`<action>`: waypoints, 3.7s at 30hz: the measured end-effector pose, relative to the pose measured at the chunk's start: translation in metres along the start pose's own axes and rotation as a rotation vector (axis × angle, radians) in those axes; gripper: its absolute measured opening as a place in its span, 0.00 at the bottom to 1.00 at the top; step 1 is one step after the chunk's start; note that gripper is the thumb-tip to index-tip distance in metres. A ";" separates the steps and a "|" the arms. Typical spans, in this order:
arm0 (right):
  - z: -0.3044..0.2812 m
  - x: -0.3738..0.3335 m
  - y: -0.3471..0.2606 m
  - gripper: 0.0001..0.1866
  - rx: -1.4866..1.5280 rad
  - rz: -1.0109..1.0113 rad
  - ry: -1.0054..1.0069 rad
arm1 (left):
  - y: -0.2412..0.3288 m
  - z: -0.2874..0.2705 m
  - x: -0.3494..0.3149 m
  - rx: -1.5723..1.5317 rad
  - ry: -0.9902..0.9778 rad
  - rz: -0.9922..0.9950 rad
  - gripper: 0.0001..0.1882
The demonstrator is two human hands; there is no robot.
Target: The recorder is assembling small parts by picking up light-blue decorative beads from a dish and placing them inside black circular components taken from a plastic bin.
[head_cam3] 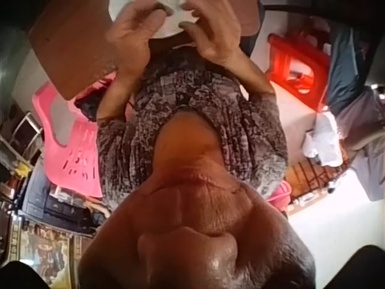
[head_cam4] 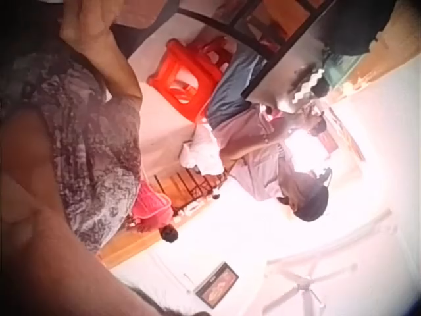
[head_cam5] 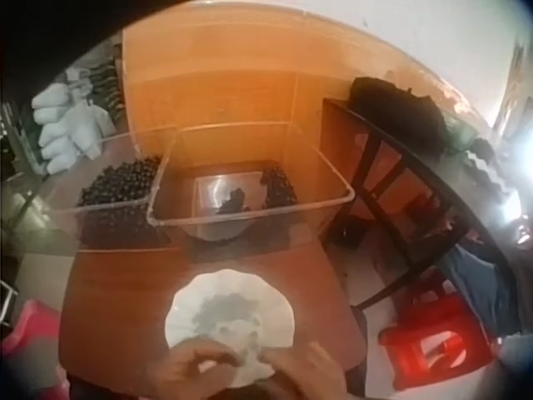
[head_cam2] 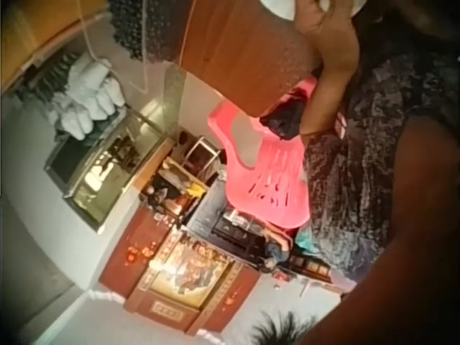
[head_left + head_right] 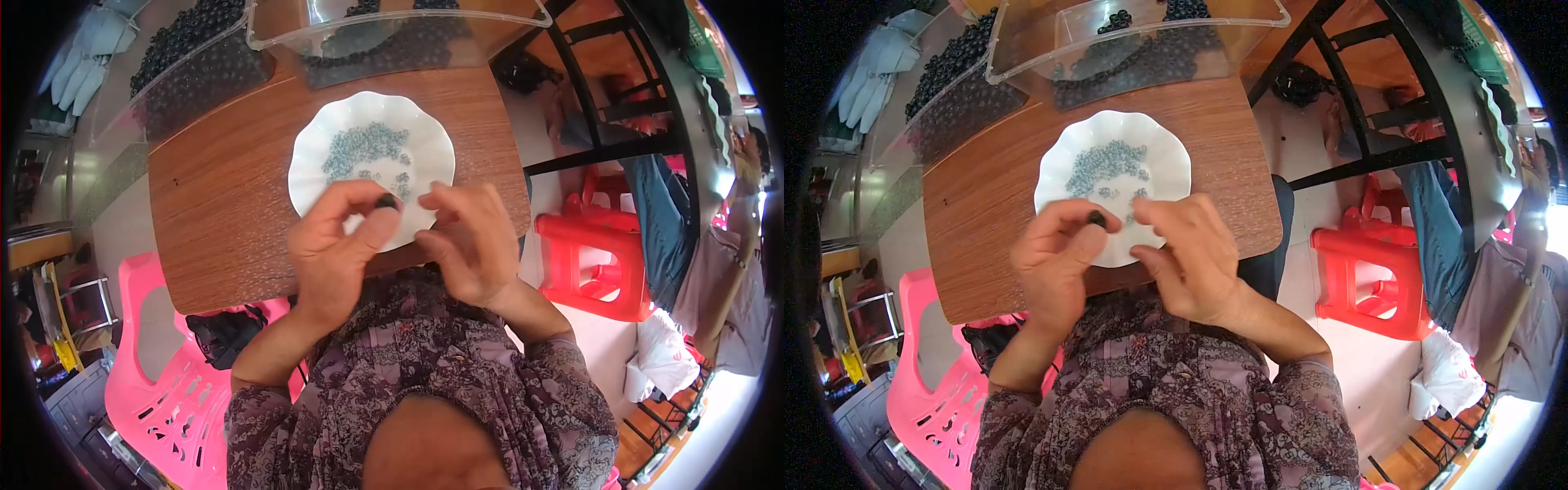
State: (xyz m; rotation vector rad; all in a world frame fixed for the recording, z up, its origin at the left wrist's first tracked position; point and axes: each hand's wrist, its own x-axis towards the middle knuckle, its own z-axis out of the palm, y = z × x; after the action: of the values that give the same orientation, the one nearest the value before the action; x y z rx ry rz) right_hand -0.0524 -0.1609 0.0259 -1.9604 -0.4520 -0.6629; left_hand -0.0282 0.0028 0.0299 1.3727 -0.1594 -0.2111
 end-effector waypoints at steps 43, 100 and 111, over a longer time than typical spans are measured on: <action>-0.025 0.010 0.008 0.09 0.021 0.122 -0.276 | -0.021 -0.031 0.057 1.160 -0.249 0.727 0.06; -0.030 0.020 0.073 0.09 0.290 0.226 -0.063 | -0.035 0.024 0.435 1.505 -0.680 0.664 0.26; -0.033 0.025 0.077 0.08 0.341 0.295 -0.056 | 0.007 -0.003 0.413 1.358 -0.333 -0.056 0.15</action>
State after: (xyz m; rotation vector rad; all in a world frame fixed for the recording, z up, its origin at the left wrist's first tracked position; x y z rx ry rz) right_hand 0.0021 -0.2245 0.0010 -1.6787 -0.2797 -0.3188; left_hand 0.3734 -0.0925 0.0319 2.6851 -0.6167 -0.4107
